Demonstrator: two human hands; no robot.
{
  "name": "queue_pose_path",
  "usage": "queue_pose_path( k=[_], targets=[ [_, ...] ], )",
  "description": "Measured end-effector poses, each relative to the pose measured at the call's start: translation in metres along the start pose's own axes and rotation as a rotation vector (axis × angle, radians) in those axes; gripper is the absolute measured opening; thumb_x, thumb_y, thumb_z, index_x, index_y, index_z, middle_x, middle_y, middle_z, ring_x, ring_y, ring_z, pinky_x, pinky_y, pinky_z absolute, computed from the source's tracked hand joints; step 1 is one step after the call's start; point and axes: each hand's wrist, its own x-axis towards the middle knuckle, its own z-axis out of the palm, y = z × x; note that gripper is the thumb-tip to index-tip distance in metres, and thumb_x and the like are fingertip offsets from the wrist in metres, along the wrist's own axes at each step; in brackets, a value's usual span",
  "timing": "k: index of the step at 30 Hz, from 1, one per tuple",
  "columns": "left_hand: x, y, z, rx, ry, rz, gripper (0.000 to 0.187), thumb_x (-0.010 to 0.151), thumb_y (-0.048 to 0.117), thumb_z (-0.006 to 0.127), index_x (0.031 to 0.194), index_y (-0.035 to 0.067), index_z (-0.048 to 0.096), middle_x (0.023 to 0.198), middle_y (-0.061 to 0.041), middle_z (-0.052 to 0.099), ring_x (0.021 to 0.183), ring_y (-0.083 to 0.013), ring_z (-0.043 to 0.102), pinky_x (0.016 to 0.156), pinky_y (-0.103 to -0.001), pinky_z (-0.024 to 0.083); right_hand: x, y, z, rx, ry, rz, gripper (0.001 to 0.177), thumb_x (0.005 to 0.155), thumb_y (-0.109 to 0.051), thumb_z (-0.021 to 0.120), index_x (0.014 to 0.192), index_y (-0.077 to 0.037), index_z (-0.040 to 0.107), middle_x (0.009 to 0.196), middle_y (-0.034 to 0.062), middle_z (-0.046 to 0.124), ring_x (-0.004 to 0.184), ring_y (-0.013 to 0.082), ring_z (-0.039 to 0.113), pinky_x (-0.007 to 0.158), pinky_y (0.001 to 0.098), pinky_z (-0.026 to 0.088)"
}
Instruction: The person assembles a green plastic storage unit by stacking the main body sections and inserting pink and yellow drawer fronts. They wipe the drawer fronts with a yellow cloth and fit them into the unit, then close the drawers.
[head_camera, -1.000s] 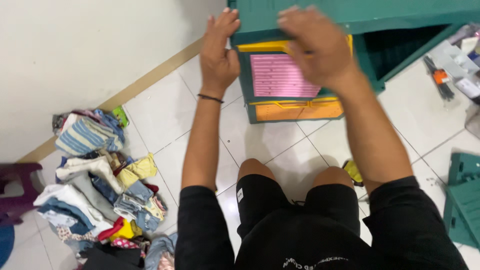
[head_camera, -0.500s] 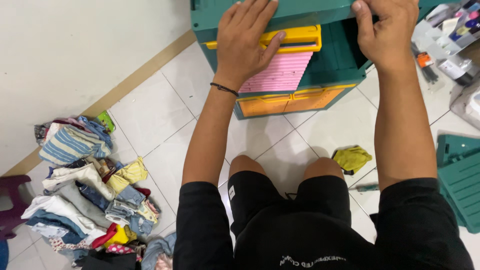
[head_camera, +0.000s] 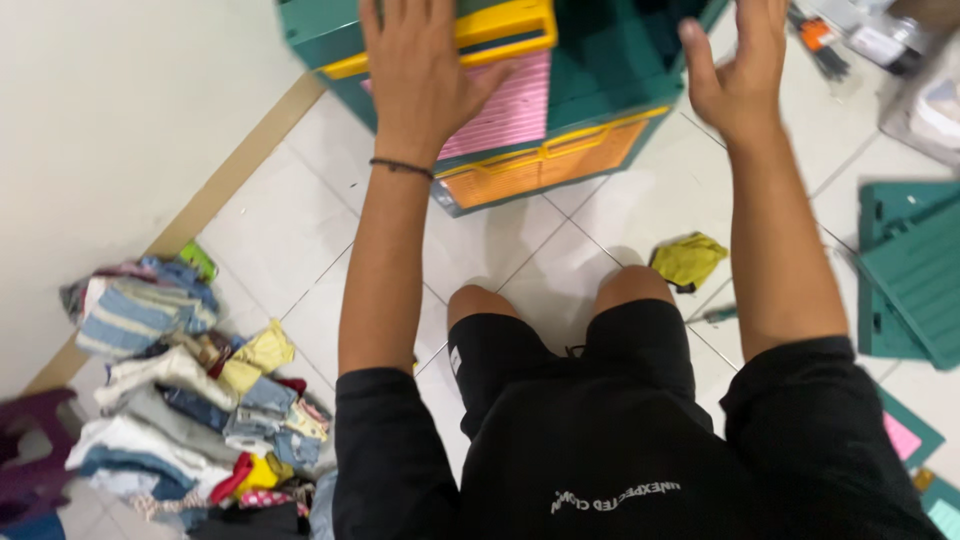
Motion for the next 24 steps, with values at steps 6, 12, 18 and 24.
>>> queue_pose_path(
  k=[6, 12, 18, 24],
  targets=[
    [-0.033, 0.018, 0.043, 0.080, 0.049, 0.051, 0.083, 0.108, 0.054, 0.069, 0.165, 0.015, 0.024, 0.169, -0.015, 0.014, 0.158, -0.0336, 0.005, 0.129, -0.057, -0.001, -0.197, 0.034, -0.046, 0.064, -0.027, 0.698, 0.040, 0.099, -0.002, 0.070, 0.139, -0.001, 0.063, 0.138, 0.0174, 0.066, 0.130, 0.0315, 0.063, 0.107, 0.0386, 0.050],
    [-0.095, 0.021, 0.083, 0.134, -0.083, -0.163, 0.088, 0.109, 0.056, 0.052, 0.172, 0.008, 0.014, 0.178, -0.016, 0.009, 0.160, -0.0426, 0.004, 0.131, -0.061, 0.001, -0.439, 0.005, -0.090, 0.015, 0.103, 1.326, 0.037, 0.093, -0.004, 0.067, 0.130, -0.007, 0.069, 0.126, 0.0137, 0.073, 0.110, 0.0229, 0.070, 0.086, 0.0361, 0.058],
    [-0.129, 0.064, 0.103, 0.172, -0.327, 0.133, 0.084, 0.109, 0.054, 0.054, 0.168, 0.004, 0.023, 0.174, -0.029, 0.006, 0.161, -0.0493, 0.002, 0.122, -0.073, -0.006, -0.537, -0.057, -0.122, -0.233, 0.527, 1.573, 0.035, 0.095, -0.011, 0.073, 0.128, -0.001, 0.065, 0.119, 0.0161, 0.071, 0.106, 0.0235, 0.070, 0.090, 0.0350, 0.056],
    [-0.160, 0.139, 0.129, -0.198, -0.594, 0.146, 0.077, 0.097, 0.034, 0.069, 0.159, 0.000, 0.038, 0.170, -0.026, 0.028, 0.159, -0.0473, 0.018, 0.119, -0.073, -0.009, -0.573, -0.086, -0.132, -0.720, 0.682, 1.876, 0.049, 0.083, -0.022, 0.086, 0.121, -0.002, 0.062, 0.116, 0.0147, 0.060, 0.100, 0.0319, 0.060, 0.087, 0.0433, 0.052]
  ],
)
